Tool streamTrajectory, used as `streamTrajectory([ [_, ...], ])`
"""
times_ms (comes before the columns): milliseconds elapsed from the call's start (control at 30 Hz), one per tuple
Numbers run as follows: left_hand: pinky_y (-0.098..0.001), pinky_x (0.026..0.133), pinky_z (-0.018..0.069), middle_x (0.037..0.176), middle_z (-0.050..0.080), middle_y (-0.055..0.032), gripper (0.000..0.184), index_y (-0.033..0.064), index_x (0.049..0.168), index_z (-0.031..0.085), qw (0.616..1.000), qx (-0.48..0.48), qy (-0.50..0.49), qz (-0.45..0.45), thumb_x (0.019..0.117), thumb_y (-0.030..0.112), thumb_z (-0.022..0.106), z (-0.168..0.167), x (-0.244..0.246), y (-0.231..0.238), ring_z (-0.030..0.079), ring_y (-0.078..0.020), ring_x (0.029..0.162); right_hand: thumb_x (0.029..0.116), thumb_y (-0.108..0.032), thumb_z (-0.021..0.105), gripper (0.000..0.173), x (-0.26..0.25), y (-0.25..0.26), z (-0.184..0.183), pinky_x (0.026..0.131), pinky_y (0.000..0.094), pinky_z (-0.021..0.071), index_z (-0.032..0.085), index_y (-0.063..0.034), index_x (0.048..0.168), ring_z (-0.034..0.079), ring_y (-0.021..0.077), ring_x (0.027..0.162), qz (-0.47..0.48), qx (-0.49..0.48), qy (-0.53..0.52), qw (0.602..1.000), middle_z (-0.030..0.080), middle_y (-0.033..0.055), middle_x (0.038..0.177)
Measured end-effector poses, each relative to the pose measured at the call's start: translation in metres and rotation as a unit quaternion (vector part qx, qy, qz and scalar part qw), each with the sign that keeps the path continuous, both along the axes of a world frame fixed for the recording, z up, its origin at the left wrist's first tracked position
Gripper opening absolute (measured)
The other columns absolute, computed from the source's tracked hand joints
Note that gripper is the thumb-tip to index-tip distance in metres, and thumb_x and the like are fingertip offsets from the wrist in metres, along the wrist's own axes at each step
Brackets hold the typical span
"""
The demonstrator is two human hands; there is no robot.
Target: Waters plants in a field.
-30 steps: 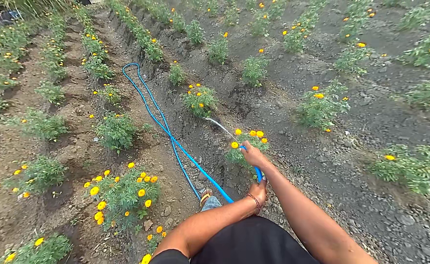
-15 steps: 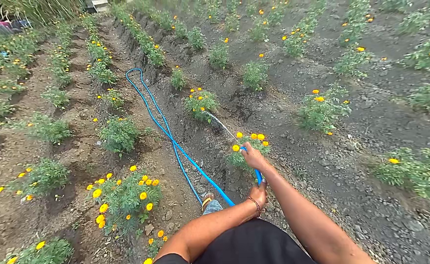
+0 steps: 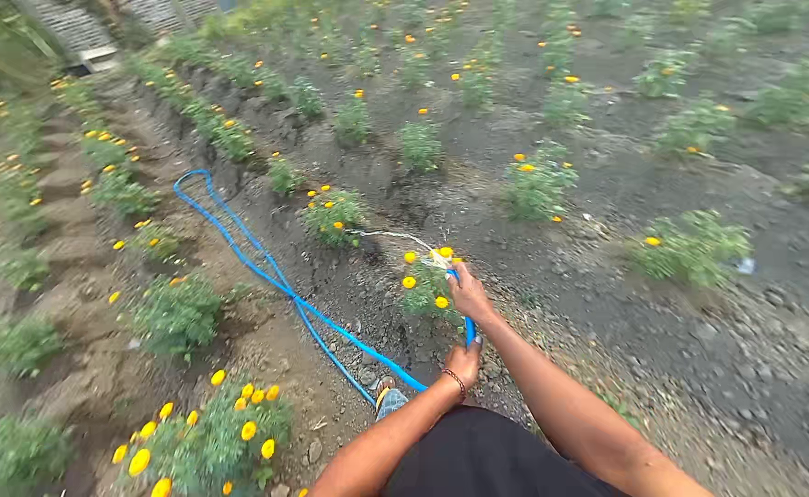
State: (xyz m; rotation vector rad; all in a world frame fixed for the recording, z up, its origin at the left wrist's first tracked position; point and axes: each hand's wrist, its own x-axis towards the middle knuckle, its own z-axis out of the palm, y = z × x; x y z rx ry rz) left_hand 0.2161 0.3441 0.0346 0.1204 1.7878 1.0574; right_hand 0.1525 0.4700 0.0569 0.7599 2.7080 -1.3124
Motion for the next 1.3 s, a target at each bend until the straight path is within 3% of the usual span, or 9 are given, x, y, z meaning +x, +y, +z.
streamTrajectory([
  [233, -0.0412, 0.067, 0.0450, 0.080, 0.050, -0.0087, 0.064, -0.0012, 0.101, 0.059, 0.967, -0.049, 0.056, -0.244, 0.1116, 0.052, 0.026, 0.002, 0.010, 0.030, 0.048, -0.0215, 0.067, 0.1127, -0.023, 0.035, 0.039, 0.075, 0.050, -0.020, 0.088, 0.0538, 0.0530, 0.048, -0.0028, 0.143, 0.069, 0.0378, 0.095, -0.217, -0.029, 0.005, 0.976, 0.068, 0.0237, 0.106],
  [400, -0.0494, 0.078, 0.0479, 0.093, 0.057, -0.0187, 0.068, -0.0061, 0.106, 0.060, 0.933, -0.042, 0.080, -0.349, 0.1119, 0.051, 0.024, 0.007, 0.025, 0.060, 0.056, -0.0296, 0.080, 0.1129, -0.024, 0.034, 0.040, 0.114, 0.078, -0.021, 0.088, 0.0550, 0.0529, 0.049, -0.0022, 0.143, 0.069, 0.0386, 0.096, -0.289, -0.023, 0.005, 0.957, 0.068, 0.0245, 0.106],
  [533, -0.0475, 0.074, 0.0469, 0.090, 0.055, -0.0169, 0.069, -0.0055, 0.104, 0.059, 0.911, -0.042, 0.078, -0.402, 0.1120, 0.051, 0.021, 0.016, 0.039, 0.080, 0.054, -0.0283, 0.076, 0.1123, -0.023, 0.036, 0.038, 0.139, 0.096, -0.022, 0.089, 0.0559, 0.0526, 0.050, -0.0027, 0.142, 0.069, 0.0393, 0.098, -0.321, -0.023, -0.011, 0.947, 0.068, 0.0249, 0.108],
  [667, -0.0476, 0.074, 0.0475, 0.089, 0.055, -0.0168, 0.070, -0.0057, 0.104, 0.059, 0.904, -0.038, 0.069, -0.421, 0.1118, 0.052, 0.021, 0.017, 0.049, 0.089, 0.054, -0.0283, 0.076, 0.1124, -0.022, 0.036, 0.037, 0.151, 0.105, -0.022, 0.086, 0.0542, 0.0526, 0.050, -0.0032, 0.142, 0.068, 0.0376, 0.094, -0.319, -0.030, -0.014, 0.947, 0.067, 0.0240, 0.106],
  [900, -0.0389, 0.061, 0.0432, 0.077, 0.045, -0.0067, 0.064, 0.0014, 0.099, 0.055, 0.919, -0.044, 0.023, -0.390, 0.1111, 0.054, 0.021, 0.009, 0.053, 0.089, 0.045, -0.0201, 0.061, 0.1124, -0.023, 0.036, 0.038, 0.150, 0.106, -0.022, 0.090, 0.0565, 0.0519, 0.049, -0.0041, 0.144, 0.068, 0.0400, 0.100, -0.298, -0.036, -0.050, 0.953, 0.068, 0.0251, 0.110],
  [1000, -0.0355, 0.057, 0.0420, 0.072, 0.045, -0.0037, 0.064, 0.0039, 0.096, 0.055, 0.926, -0.047, 0.008, -0.376, 0.1108, 0.055, 0.021, 0.003, 0.046, 0.084, 0.043, -0.0175, 0.056, 0.1123, -0.022, 0.037, 0.037, 0.140, 0.101, -0.024, 0.087, 0.0553, 0.0524, 0.049, -0.0049, 0.143, 0.068, 0.0384, 0.096, -0.297, -0.043, -0.049, 0.953, 0.067, 0.0240, 0.107],
  [1300, -0.0328, 0.053, 0.0402, 0.070, 0.042, -0.0016, 0.061, 0.0057, 0.099, 0.054, 0.938, -0.047, -0.037, -0.341, 0.1111, 0.054, 0.020, 0.005, 0.005, 0.072, 0.041, -0.0159, 0.053, 0.1123, -0.023, 0.038, 0.037, 0.089, 0.091, -0.022, 0.093, 0.0553, 0.0519, 0.049, -0.0057, 0.144, 0.068, 0.0390, 0.104, -0.272, -0.035, -0.090, 0.957, 0.068, 0.0244, 0.113],
])
